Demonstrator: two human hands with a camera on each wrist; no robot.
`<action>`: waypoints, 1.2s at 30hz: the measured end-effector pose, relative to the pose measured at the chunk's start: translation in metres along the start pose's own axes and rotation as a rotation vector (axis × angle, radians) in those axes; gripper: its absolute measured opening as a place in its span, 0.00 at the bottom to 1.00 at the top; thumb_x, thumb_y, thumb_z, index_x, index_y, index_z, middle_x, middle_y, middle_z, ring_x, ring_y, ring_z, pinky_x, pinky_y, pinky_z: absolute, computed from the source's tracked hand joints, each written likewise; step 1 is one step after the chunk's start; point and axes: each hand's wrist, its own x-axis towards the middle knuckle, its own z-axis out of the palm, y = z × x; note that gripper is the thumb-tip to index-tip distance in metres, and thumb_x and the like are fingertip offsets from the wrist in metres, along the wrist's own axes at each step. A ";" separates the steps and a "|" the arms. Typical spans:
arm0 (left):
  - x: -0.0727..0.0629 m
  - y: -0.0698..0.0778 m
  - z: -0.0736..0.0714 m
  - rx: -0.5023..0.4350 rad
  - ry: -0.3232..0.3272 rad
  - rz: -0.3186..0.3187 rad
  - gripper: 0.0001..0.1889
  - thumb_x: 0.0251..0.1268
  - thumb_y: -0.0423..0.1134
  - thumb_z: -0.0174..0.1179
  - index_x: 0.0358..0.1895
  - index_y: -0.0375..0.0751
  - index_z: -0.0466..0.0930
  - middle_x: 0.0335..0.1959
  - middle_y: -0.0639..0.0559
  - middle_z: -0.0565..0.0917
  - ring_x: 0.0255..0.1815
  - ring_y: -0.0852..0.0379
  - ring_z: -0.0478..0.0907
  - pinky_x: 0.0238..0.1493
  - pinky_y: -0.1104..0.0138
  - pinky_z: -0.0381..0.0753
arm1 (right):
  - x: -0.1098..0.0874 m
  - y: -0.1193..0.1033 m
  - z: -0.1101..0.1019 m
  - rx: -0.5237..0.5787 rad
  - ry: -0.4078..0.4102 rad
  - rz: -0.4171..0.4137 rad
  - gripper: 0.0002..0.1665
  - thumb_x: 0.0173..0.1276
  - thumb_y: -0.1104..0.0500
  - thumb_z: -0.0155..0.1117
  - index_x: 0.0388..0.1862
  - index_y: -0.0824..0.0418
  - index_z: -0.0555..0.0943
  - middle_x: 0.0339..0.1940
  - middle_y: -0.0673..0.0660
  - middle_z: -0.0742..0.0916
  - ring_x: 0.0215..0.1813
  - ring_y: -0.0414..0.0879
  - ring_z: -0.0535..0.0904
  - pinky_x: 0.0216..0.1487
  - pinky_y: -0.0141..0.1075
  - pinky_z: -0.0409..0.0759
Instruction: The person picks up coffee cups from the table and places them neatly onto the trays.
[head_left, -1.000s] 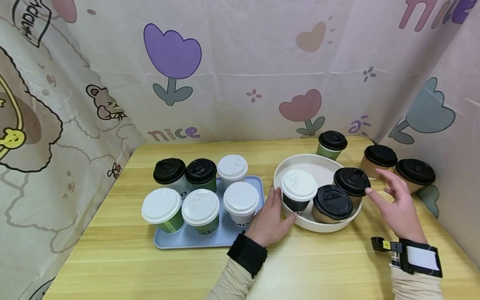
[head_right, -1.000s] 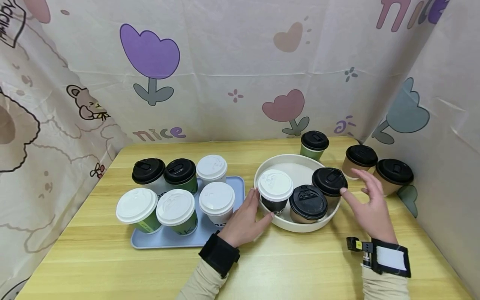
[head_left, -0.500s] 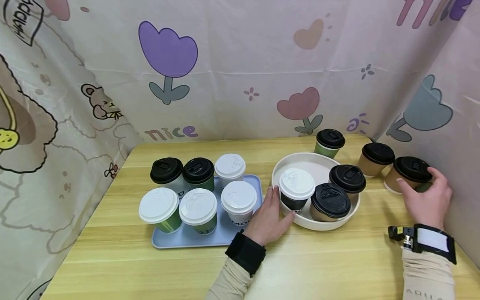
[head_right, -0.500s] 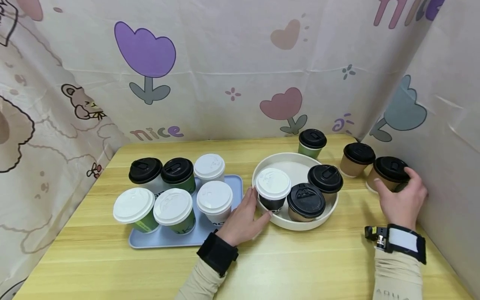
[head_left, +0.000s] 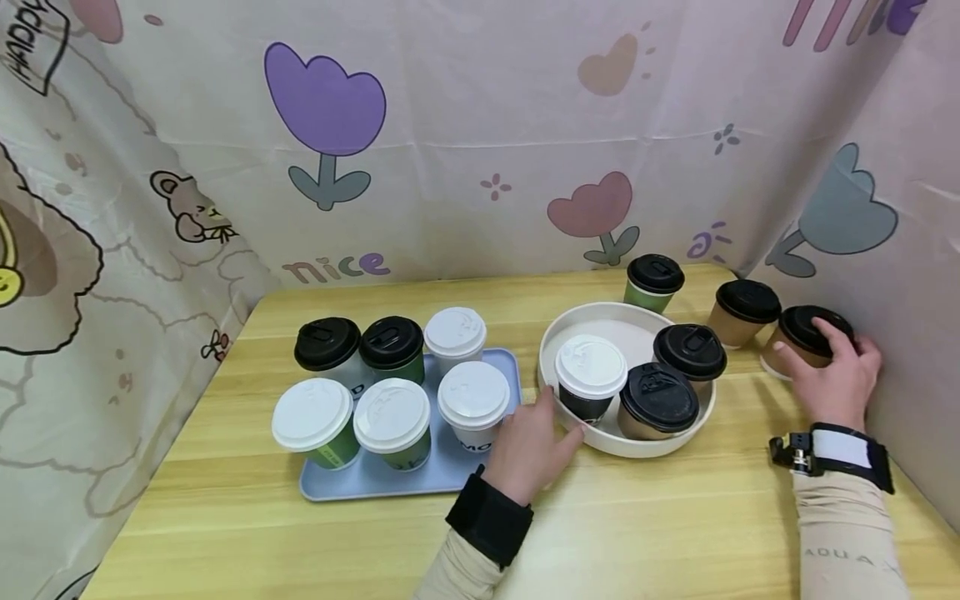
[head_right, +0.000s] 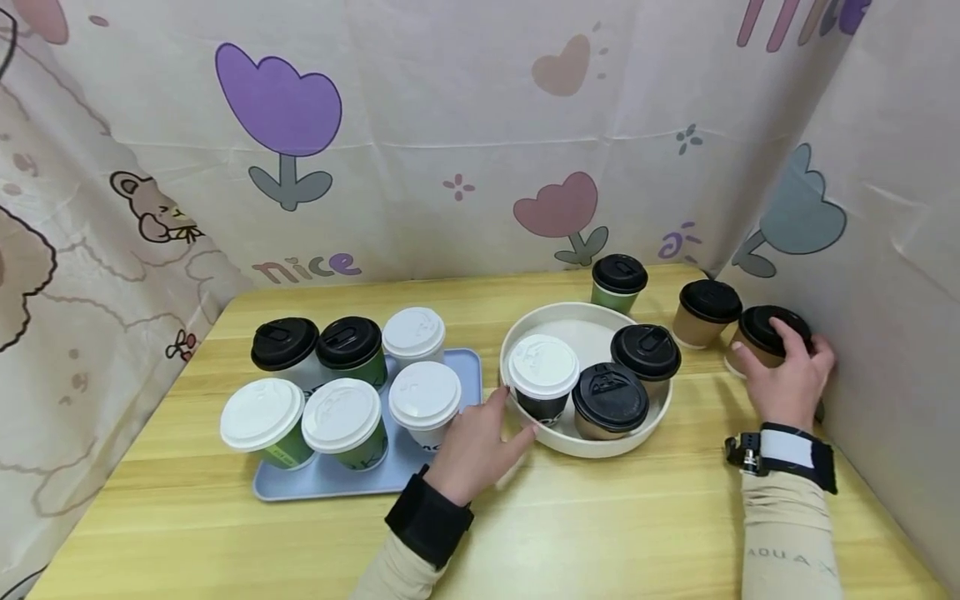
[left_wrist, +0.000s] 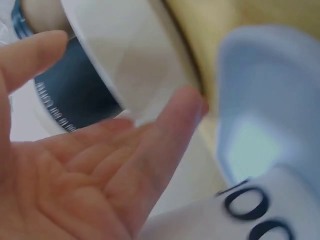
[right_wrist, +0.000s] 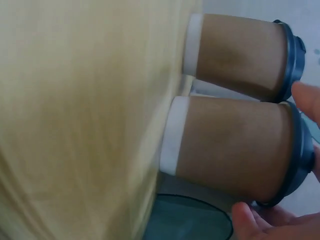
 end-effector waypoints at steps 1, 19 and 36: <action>-0.002 0.001 -0.002 0.016 0.033 0.018 0.25 0.63 0.53 0.70 0.52 0.35 0.82 0.29 0.42 0.87 0.31 0.45 0.86 0.28 0.58 0.80 | 0.000 0.001 0.001 0.006 0.014 -0.005 0.39 0.71 0.56 0.69 0.78 0.60 0.69 0.80 0.74 0.56 0.81 0.65 0.49 0.80 0.55 0.48; -0.006 0.016 0.020 -0.002 -0.148 0.375 0.17 0.67 0.38 0.67 0.59 0.49 0.87 0.23 0.64 0.79 0.22 0.72 0.70 0.26 0.74 0.73 | -0.006 0.001 0.003 0.058 0.166 -0.025 0.31 0.68 0.60 0.72 0.70 0.61 0.78 0.77 0.71 0.67 0.78 0.62 0.58 0.78 0.49 0.53; -0.006 0.015 0.023 -0.042 -0.100 0.205 0.11 0.71 0.42 0.67 0.52 0.43 0.84 0.42 0.51 0.89 0.37 0.62 0.84 0.35 0.70 0.81 | -0.009 -0.001 0.004 0.080 0.189 0.019 0.31 0.70 0.58 0.70 0.71 0.60 0.78 0.79 0.66 0.66 0.80 0.58 0.57 0.79 0.44 0.52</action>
